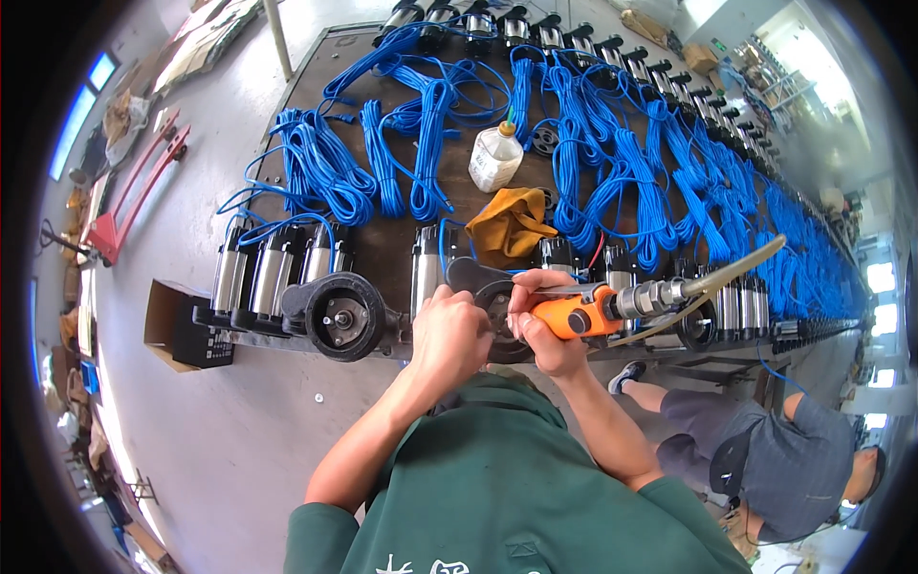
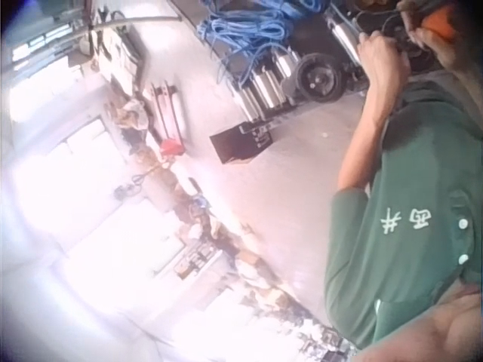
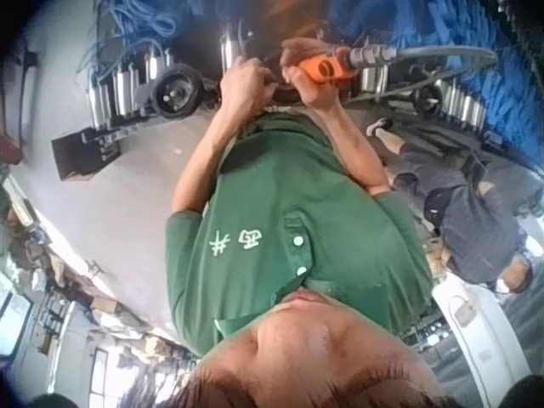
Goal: The person assembles water pumps by applying oil to components with a small bottle, wiping parts with a cloth, and tightening bolts using a pneumatic screwdriver.
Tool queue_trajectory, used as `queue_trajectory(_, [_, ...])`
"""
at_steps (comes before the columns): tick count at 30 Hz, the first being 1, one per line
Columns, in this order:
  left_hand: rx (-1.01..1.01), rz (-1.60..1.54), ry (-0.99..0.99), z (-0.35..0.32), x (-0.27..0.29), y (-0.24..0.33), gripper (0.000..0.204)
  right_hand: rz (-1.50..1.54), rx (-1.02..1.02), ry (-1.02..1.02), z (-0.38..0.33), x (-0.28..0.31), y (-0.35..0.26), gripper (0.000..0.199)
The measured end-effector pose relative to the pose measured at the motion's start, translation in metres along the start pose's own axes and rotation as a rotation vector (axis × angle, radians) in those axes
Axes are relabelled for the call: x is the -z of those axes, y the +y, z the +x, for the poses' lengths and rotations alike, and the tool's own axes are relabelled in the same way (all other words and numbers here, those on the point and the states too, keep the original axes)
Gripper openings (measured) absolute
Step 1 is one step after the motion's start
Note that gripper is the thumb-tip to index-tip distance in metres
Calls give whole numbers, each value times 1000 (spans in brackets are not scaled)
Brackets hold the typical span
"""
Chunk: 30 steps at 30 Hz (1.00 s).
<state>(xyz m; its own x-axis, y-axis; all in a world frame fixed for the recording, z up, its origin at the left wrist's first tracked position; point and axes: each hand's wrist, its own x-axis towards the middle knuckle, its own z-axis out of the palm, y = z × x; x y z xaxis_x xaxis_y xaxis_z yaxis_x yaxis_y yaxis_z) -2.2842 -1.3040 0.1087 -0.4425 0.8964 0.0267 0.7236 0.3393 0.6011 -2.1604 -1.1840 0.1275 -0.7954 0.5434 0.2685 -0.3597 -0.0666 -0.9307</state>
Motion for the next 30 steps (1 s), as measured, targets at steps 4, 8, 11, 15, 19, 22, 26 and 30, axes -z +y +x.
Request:
queue_trajectory(4, [50,37,-33,6,-1,7,7,85,20,38,-2,2,-4,41])
queue_trajectory(8, [28,70,-18,9,0,13,9,117,96,168,-8,14,-28,41])
queue_trajectory(11, [-53,119,14,12,2,22,22,170,263,359,-18,27,-62,36])
queue_trajectory(15, [-179,356,-88,17,6,47,44,-18,434,719,-36,38,-83,29])
queue_trajectory(19, [-239,571,-236,31,8,71,52,59,283,1111,-61,47,-66,21])
queue_trajectory(22, [-214,664,-305,33,-2,77,51,39,-27,1076,-68,67,-21,21])
queue_trajectory(26, [-140,693,-381,38,3,88,53,166,-235,1001,-39,80,41,23])
queue_trajectory(30, [-62,673,-464,48,-1,96,42,123,-256,1080,-13,128,125,33])
